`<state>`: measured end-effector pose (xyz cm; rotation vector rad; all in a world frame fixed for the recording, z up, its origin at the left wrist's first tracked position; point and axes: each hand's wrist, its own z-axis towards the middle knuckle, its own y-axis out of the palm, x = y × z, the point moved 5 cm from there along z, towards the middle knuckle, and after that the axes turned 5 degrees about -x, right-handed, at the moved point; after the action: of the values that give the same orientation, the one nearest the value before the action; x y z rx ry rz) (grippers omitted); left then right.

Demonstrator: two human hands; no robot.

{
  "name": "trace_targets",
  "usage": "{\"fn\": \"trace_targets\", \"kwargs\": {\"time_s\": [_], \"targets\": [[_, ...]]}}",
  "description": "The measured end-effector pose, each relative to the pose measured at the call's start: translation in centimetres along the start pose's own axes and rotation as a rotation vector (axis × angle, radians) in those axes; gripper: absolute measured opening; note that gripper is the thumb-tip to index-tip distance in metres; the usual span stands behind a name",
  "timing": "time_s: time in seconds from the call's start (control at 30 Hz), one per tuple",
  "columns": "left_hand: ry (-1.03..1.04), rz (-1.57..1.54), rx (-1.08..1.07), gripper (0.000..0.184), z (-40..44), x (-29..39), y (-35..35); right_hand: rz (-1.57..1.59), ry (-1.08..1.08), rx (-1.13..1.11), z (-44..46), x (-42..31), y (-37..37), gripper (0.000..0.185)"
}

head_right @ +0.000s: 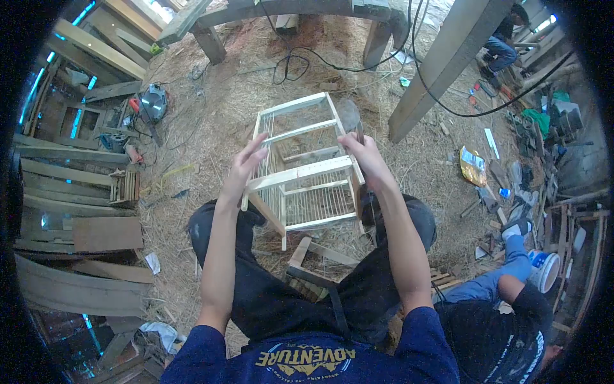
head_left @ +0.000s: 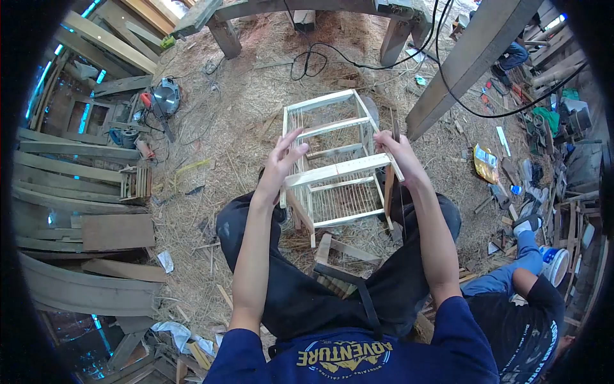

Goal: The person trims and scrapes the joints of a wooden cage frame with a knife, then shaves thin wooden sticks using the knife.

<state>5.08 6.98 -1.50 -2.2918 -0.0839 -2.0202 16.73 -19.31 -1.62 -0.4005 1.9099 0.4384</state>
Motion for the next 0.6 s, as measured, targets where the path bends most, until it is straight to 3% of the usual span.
{"fn": "trace_targets", "kwargs": {"time_s": [0.03,0.13,0.17,0.27,0.4,0.43,0.53,0.57,0.6], "targets": [[-0.032,0.044,0.023,0.069,-0.1,0.1,0.3,-0.044,-0.008,-0.030,0.3,0.2,-0.5,0.023],[-0.073,0.658,0.140,0.065,-0.2,0.4,1.2,-0.092,-0.058,-0.046,-0.3,-0.4,0.1,0.023],[0.030,0.913,0.162,0.063,-0.4,1.2,1.9,-0.095,-0.078,-0.040,-0.9,-0.8,1.0,0.023],[0.242,0.921,0.104,0.062,0.4,0.9,3.2,-0.341,-0.240,-0.088,-1.0,0.0,2.6,0.025],[0.106,0.434,-0.063,0.058,2.1,-2.4,5.5,-0.515,-0.288,-0.173,-1.9,0.0,4.1,0.026],[0.170,0.466,-0.012,0.052,2.2,-2.0,6.0,-0.435,-0.230,-0.180,-2.0,0.0,3.9,0.027],[0.039,0.441,-0.017,0.046,2.7,-1.2,6.3,-0.223,-0.188,-0.143,-2.9,-1.3,4.1,0.027],[0.190,0.384,0.050,0.039,3.1,-1.6,6.2,-0.236,-0.184,-0.136,-3.3,-1.8,4.2,0.026],[0.156,0.393,0.051,0.038,2.9,-1.2,6.2,-0.253,-0.181,-0.148,-3.2,-1.7,4.0,0.026]]}}
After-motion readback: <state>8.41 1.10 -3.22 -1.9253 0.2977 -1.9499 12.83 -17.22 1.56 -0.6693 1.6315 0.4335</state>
